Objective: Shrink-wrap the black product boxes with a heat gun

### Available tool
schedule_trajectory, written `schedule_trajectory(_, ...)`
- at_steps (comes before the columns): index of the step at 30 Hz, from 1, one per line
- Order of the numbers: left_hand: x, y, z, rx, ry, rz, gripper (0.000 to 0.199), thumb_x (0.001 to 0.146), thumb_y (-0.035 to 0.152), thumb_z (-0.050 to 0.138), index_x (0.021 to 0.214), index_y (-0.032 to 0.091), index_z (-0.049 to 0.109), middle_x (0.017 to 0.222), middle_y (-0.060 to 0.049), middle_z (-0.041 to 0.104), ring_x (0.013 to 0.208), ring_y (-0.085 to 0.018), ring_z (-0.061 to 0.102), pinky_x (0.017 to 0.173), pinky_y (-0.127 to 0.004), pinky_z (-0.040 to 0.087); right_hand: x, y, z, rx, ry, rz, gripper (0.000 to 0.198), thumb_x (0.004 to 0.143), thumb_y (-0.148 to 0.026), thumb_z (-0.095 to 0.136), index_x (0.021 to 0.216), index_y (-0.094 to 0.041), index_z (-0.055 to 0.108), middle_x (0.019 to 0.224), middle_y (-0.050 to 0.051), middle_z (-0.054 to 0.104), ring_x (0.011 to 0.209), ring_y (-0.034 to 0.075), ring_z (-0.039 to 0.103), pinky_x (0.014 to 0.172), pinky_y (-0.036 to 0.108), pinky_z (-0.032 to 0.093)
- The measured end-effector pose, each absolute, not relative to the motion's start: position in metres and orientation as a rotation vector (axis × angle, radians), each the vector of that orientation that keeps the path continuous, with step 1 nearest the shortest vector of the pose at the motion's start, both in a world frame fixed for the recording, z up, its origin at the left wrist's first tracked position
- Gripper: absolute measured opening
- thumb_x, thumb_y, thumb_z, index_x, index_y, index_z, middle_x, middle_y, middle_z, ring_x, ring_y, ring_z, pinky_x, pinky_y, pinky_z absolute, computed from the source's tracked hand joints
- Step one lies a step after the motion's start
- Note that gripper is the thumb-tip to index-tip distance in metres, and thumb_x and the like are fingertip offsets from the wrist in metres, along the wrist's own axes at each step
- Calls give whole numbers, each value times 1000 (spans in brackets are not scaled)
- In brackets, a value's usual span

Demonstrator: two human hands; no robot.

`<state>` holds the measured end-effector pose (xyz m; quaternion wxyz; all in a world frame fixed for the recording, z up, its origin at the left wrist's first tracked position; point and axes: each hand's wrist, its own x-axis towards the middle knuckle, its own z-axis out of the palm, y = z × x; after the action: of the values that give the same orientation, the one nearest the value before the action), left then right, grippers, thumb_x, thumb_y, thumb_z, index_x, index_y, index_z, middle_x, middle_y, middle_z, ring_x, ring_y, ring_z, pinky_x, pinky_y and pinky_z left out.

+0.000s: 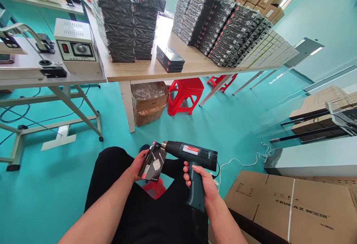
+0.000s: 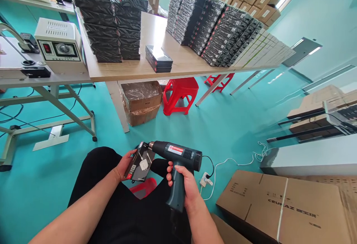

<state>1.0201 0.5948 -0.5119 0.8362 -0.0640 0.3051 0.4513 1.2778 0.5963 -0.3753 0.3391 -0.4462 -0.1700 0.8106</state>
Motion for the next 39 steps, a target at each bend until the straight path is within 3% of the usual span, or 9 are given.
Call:
schedule_trajectory(6,1016,594,-518,-81,656,915,50,80,54,57,103,11,67,90,-17,74,84,-35,71,77,-48,54,1267,592,-348,-1274,-1159,2247,29,73,-24,68,98,-10,68,81,8,68,59,16,62,49,25,47)
schedule_trajectory(12,1013,594,-517,-151,643,947,44,79,51,61,96,10,67,86,-16,74,79,-31,71,75,-41,55,1260,600,-342,-1378,-1131,1971,33,76,-31,66,104,-13,66,82,5,66,63,15,61,54,27,49)
schedule_trajectory(17,1011,596,-515,-143,613,1036,44,81,49,59,100,10,67,87,-15,74,81,-31,71,74,-41,56,1271,585,-336,-1292,-1524,2288,16,71,-23,69,82,-11,72,70,4,66,56,14,59,53,26,46)
schedule_trajectory(23,1009,596,-514,-140,553,1124,48,82,52,57,101,9,67,91,-17,74,85,-33,71,80,-46,55,1283,582,-352,-1488,-1105,1960,30,79,-31,63,102,-13,67,81,5,66,61,14,60,55,27,49)
schedule_trajectory(27,1009,597,-512,-152,546,1127,45,83,49,56,101,9,67,92,-16,74,87,-33,71,79,-46,55,1283,577,-357,-1385,-1108,2115,33,73,-28,68,101,-10,67,81,7,67,58,15,60,48,26,47)
schedule_trajectory(32,1010,596,-515,-153,552,1097,47,82,50,57,100,8,67,88,-17,74,86,-34,71,79,-46,55,1285,577,-358,-1456,-997,1932,31,78,-28,64,104,-11,65,82,5,66,61,13,60,52,25,49)
schedule_trajectory(37,1011,594,-512,-117,534,1049,48,82,51,56,102,9,67,90,-17,74,84,-34,71,76,-45,55,1286,579,-353,-1306,-1153,2239,30,76,-24,65,102,-10,66,82,8,68,59,15,62,48,24,47)
schedule_trajectory(39,1013,594,-511,-119,580,1003,47,81,51,57,101,9,67,90,-17,74,81,-33,71,74,-43,55,1278,583,-349,-1300,-1154,2169,29,76,-25,66,101,-11,67,81,7,67,59,15,61,49,25,48)
